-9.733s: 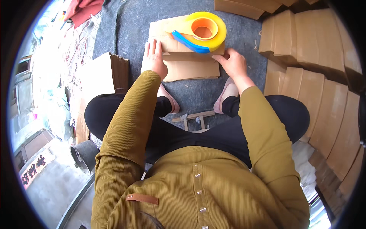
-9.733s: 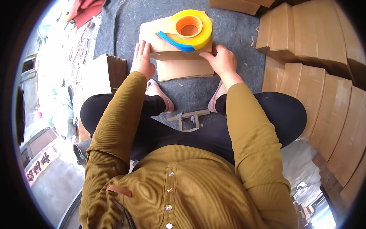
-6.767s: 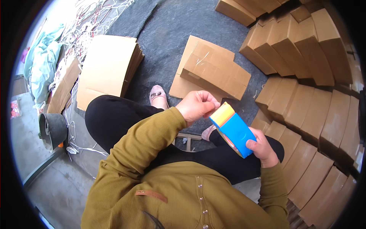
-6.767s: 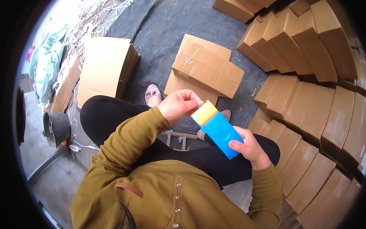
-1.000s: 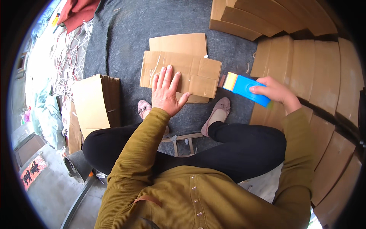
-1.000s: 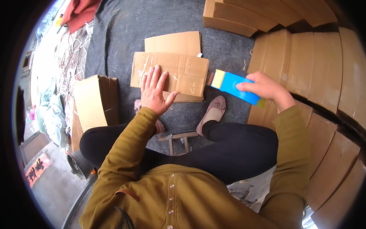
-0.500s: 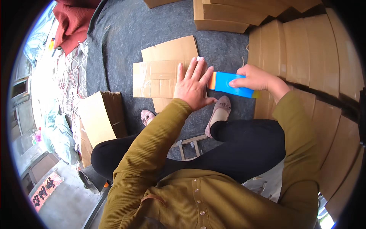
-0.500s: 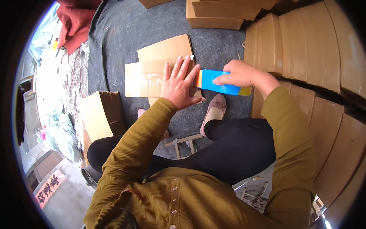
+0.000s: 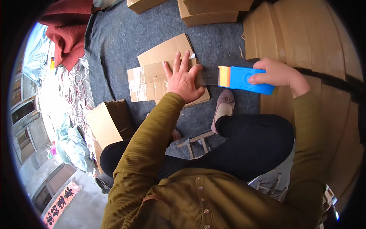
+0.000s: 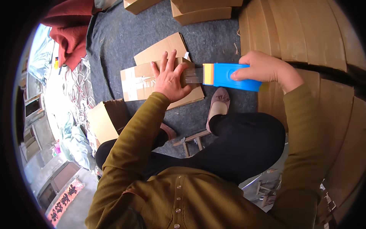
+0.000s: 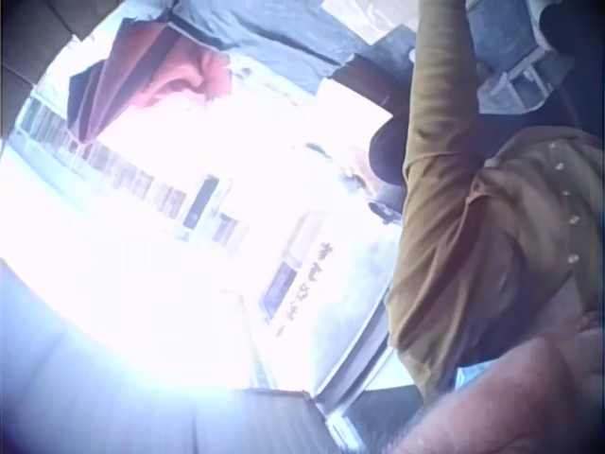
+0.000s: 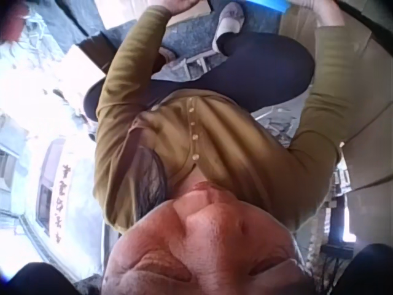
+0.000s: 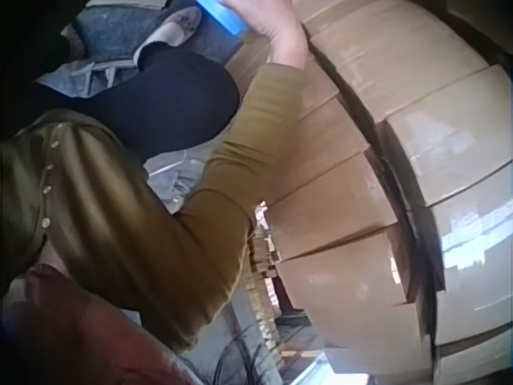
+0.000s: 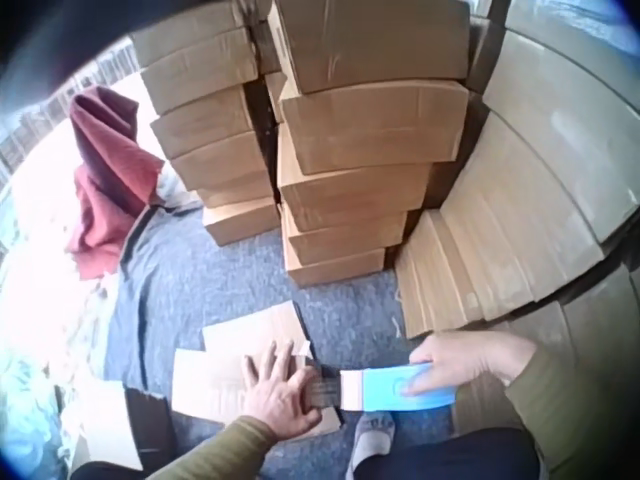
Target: Assembling and sealing cardboard boxes using a tape dispenser.
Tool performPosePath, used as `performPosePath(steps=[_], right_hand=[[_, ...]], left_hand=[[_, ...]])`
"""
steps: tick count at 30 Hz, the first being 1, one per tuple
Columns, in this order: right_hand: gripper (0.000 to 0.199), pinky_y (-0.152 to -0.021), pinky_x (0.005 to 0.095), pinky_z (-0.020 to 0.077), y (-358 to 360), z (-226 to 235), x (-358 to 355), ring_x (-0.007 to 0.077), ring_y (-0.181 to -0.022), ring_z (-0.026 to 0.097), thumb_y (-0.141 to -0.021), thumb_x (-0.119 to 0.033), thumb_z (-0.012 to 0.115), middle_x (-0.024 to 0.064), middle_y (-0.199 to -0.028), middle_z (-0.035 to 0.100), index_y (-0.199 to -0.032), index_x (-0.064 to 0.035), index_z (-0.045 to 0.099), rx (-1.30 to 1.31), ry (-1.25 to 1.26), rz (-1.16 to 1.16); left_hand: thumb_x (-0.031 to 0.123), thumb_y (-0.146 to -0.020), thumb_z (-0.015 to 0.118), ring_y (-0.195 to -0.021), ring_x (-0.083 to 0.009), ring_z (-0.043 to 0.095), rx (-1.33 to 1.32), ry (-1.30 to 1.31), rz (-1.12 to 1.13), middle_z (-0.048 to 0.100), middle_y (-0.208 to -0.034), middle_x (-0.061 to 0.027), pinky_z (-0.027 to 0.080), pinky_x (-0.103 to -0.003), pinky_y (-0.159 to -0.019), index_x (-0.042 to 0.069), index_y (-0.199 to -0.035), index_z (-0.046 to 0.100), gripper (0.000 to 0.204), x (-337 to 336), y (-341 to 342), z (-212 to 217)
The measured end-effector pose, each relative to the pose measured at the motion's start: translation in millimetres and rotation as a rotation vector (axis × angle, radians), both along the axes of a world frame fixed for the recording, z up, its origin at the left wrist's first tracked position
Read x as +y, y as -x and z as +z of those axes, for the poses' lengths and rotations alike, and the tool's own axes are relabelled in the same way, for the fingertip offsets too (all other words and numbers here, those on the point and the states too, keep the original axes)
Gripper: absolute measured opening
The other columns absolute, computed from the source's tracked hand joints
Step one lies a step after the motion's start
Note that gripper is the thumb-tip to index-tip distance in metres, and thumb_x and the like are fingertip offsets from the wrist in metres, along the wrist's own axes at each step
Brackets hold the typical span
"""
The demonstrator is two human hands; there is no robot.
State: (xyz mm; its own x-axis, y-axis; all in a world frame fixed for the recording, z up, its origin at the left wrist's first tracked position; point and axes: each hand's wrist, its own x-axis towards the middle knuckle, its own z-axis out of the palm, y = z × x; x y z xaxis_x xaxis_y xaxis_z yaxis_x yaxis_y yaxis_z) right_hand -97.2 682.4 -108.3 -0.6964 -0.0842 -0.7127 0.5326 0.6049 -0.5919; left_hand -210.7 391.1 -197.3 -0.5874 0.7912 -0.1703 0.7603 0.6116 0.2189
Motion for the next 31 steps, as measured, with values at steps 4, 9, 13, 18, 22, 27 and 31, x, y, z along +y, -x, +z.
performPosePath(steps=[4,9,13,18,22,27,31], right_hand=[[0.046,-0.063,0.0339,0.0461,-19,-2,24,0.0161,-0.069,0.058,-0.077,-0.044,0.072,0.0100,-0.073,0.063,-0.082,0.0023,0.069,-0.022,0.017,-0.054],[0.052,-0.063,0.0386,0.0481,0,-48,1,0.0249,-0.069,0.064,-0.074,-0.047,0.073,0.0173,-0.074,0.066,-0.080,0.0043,0.070,0.017,-0.199,0.059],[0.061,-0.073,0.0439,0.0537,28,-100,-41,0.0377,-0.084,0.070,-0.072,-0.055,0.067,0.0255,-0.086,0.070,-0.088,0.0040,0.074,0.091,-0.252,0.108],[0.049,-0.082,0.0440,0.0552,49,-66,-88,0.0372,-0.096,0.070,-0.071,-0.041,0.065,0.0242,-0.098,0.072,-0.098,-0.0014,0.077,0.065,-0.260,0.020],[0.043,-0.095,0.0426,0.0503,40,-88,-128,0.0332,-0.111,0.066,-0.085,-0.039,0.064,0.0188,-0.111,0.072,-0.108,-0.0045,0.074,0.078,-0.309,-0.012],[0.030,-0.084,0.0434,0.0526,11,-157,-129,0.0338,-0.093,0.071,-0.085,-0.030,0.066,0.0187,-0.096,0.074,-0.094,-0.0034,0.076,0.146,-0.445,-0.246],[0.057,-0.094,0.0459,0.0510,15,-175,-125,0.0355,-0.109,0.067,-0.089,-0.048,0.065,0.0251,-0.117,0.068,-0.121,-0.0007,0.064,0.141,-0.298,-0.877]], left_hand=[[0.042,-0.070,0.070,-0.152,-0.0459,0.009,0.009,0.031,-0.006,0.018,-0.164,-0.0215,0.005,-0.077,-0.112,0.026,-0.132,0.055,0.066,2,0,0],[0.055,-0.070,0.074,-0.152,-0.0461,0.007,0.016,0.008,-0.080,0.015,-0.165,-0.0221,0.003,-0.077,-0.112,0.029,-0.147,0.046,0.087,0,1,-3],[0.060,-0.083,0.062,-0.152,-0.0469,0.008,0.013,-0.045,-0.115,0.015,-0.164,-0.0236,0.002,-0.077,-0.111,0.028,-0.151,0.042,0.077,-8,3,-10],[0.037,-0.099,0.047,-0.152,-0.0441,0.011,0.040,-0.009,-0.076,0.017,-0.166,-0.0169,0.001,-0.074,-0.114,0.030,-0.151,0.041,0.054,-11,-1,-16],[0.035,-0.099,0.048,-0.152,-0.0438,0.011,0.051,-0.027,-0.065,0.018,-0.165,-0.0166,0.000,-0.072,-0.115,0.029,-0.152,0.040,0.054,-9,-2,-21],[0.028,-0.100,0.051,-0.154,-0.0377,0.013,-0.008,-0.125,-0.001,0.024,-0.165,-0.0126,0.000,-0.065,-0.119,0.018,-0.154,0.038,0.057,-10,4,-25],[0.028,-0.100,0.053,-0.154,-0.0363,0.013,0.051,-0.022,0.017,0.023,-0.165,-0.0111,-0.002,-0.065,-0.119,0.017,-0.155,0.035,0.059,-8,0,-24]])
